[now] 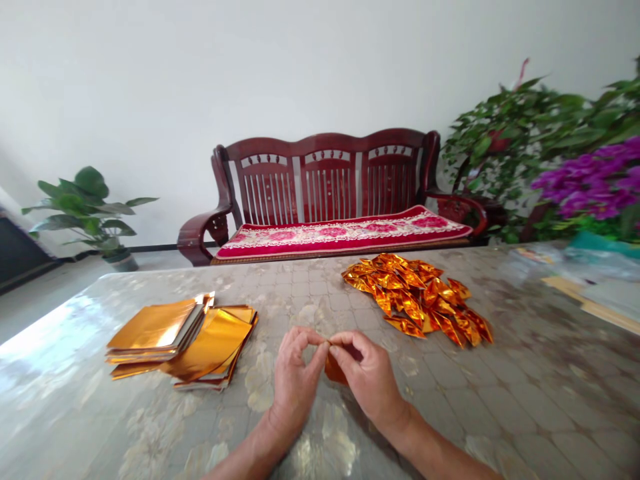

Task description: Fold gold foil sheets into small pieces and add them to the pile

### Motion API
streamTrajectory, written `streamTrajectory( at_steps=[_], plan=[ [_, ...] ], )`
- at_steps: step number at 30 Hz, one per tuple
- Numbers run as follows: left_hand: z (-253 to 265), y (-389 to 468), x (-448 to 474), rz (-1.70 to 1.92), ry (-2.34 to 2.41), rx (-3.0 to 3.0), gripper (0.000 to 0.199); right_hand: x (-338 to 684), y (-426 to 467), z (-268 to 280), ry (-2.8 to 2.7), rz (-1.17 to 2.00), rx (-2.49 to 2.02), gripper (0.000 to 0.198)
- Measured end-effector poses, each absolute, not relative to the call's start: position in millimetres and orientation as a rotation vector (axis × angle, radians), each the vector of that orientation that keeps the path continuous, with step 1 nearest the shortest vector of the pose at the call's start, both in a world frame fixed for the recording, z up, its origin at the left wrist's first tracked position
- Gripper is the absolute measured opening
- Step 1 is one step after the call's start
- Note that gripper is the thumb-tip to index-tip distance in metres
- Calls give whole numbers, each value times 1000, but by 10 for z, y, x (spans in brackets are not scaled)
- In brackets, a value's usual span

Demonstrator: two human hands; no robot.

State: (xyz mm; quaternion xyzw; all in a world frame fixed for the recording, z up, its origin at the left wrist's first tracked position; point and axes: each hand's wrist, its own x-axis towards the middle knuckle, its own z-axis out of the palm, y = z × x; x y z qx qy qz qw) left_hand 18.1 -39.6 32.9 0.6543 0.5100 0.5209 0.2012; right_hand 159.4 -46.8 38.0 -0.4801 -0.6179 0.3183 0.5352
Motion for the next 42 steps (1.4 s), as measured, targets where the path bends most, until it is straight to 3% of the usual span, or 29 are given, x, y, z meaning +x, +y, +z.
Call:
streamTrajectory(
  at_steps=[12, 23, 25, 30, 42],
  plan=[
    [357, -372, 197, 1273, 1260, 1398, 30, 1641, -422, 411, -1496, 811, -1171, 13],
    [289, -413, 218, 1256, 1297, 1551, 17, 1694, -398, 416, -1596, 724, -1193, 14],
    [295, -398, 211, 1290, 1250, 1476, 21, 1697, -399, 410, -1556, 733, -1208, 12],
    [316, -357, 150, 1536, 1247, 1266, 28, 1683, -392, 398, -1392, 856, -1172, 34],
    [167, -345, 106, 1563, 1206, 1062, 36, 1679, -365, 334, -1243, 887, -1128, 30]
  ],
)
